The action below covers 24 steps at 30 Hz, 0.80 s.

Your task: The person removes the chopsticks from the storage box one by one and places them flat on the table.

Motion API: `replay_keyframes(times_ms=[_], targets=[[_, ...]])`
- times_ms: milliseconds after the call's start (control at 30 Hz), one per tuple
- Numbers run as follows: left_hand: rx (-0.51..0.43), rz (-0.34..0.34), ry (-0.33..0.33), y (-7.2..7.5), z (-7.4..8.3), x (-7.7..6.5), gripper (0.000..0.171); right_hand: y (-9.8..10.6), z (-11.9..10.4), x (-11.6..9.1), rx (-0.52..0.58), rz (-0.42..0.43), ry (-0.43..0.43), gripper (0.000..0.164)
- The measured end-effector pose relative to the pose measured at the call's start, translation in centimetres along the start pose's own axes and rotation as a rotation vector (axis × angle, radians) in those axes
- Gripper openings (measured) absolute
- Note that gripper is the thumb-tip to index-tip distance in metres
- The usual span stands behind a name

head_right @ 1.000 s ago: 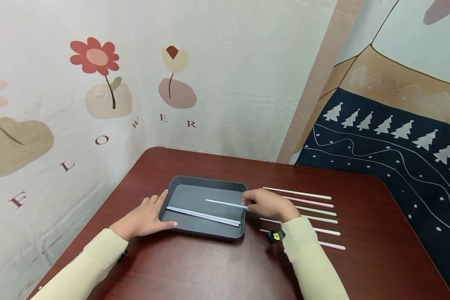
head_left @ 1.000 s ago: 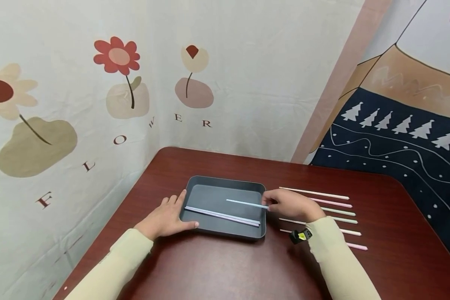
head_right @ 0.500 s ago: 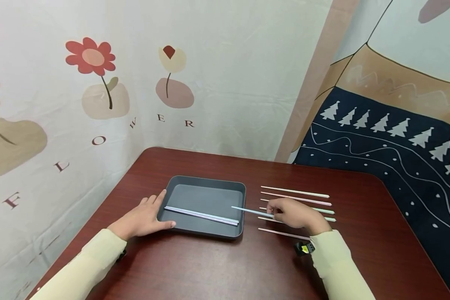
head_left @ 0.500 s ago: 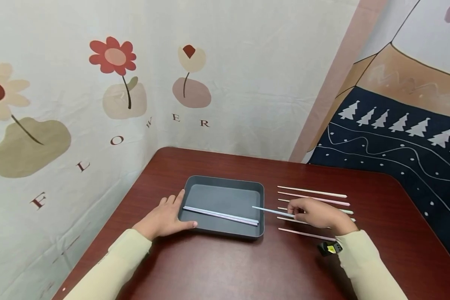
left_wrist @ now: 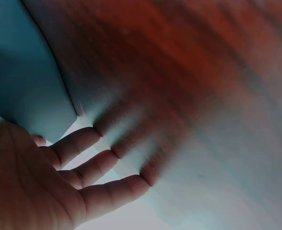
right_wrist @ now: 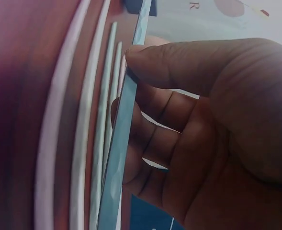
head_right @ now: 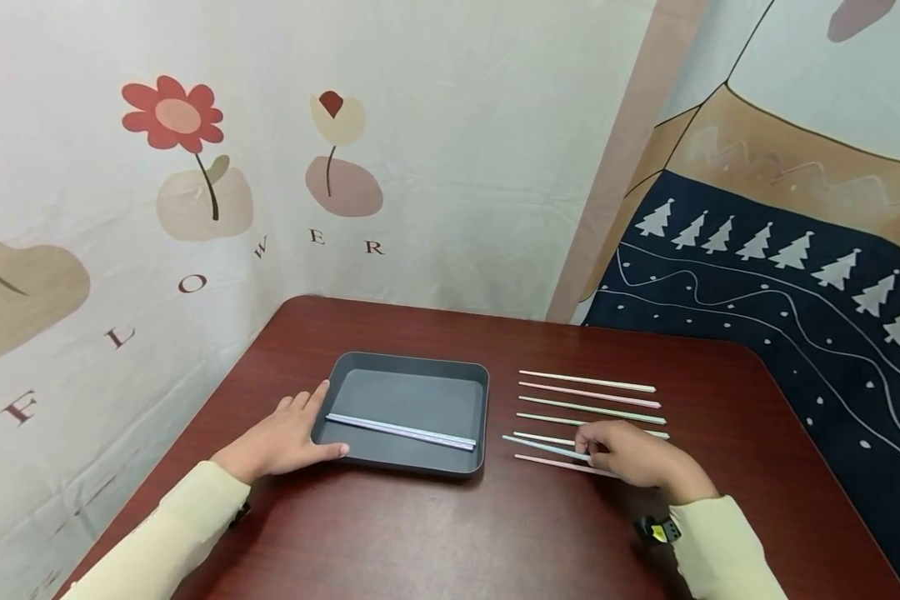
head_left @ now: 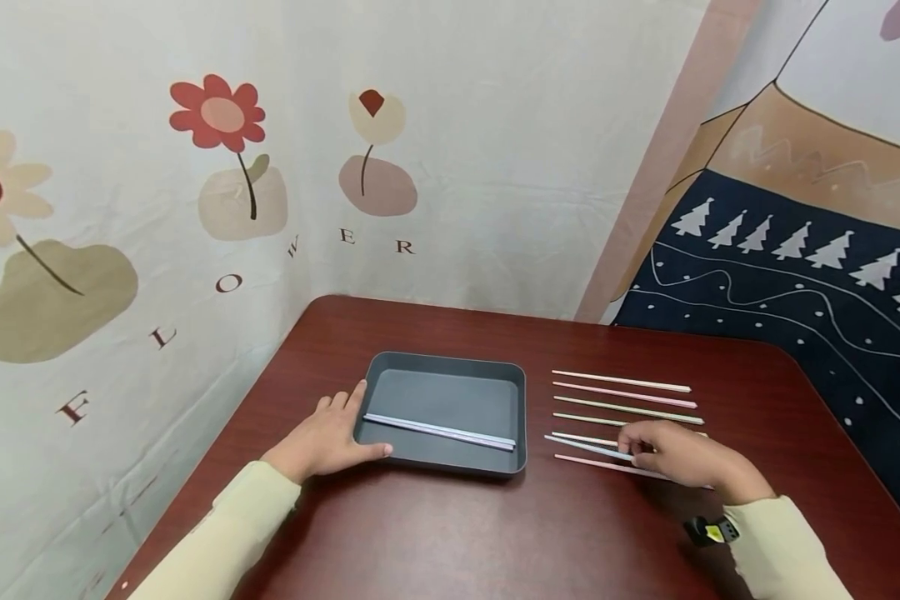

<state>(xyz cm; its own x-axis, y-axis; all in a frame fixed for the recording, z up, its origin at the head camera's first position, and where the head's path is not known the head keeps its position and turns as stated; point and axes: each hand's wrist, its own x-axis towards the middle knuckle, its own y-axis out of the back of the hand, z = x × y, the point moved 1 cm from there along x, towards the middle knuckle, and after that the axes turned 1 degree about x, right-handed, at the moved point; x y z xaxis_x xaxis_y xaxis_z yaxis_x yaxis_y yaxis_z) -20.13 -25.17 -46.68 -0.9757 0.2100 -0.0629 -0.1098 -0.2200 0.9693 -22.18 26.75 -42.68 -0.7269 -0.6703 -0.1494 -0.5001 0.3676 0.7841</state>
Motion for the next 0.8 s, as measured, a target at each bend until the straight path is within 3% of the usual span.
replay_keyframes(times_ms=[400,800], targets=[[-0.005,0.007,-0.012,0.1,-0.1,-0.3,0.13,-1.1,0.8,-2.8,0.056,-0.016,0.004,0.017],[-0.017,0.011,-0.013,0.0,-0.1,-0.4,0.13,-2.7,0.9,-2.9,0.092,-0.049,0.008,0.021]])
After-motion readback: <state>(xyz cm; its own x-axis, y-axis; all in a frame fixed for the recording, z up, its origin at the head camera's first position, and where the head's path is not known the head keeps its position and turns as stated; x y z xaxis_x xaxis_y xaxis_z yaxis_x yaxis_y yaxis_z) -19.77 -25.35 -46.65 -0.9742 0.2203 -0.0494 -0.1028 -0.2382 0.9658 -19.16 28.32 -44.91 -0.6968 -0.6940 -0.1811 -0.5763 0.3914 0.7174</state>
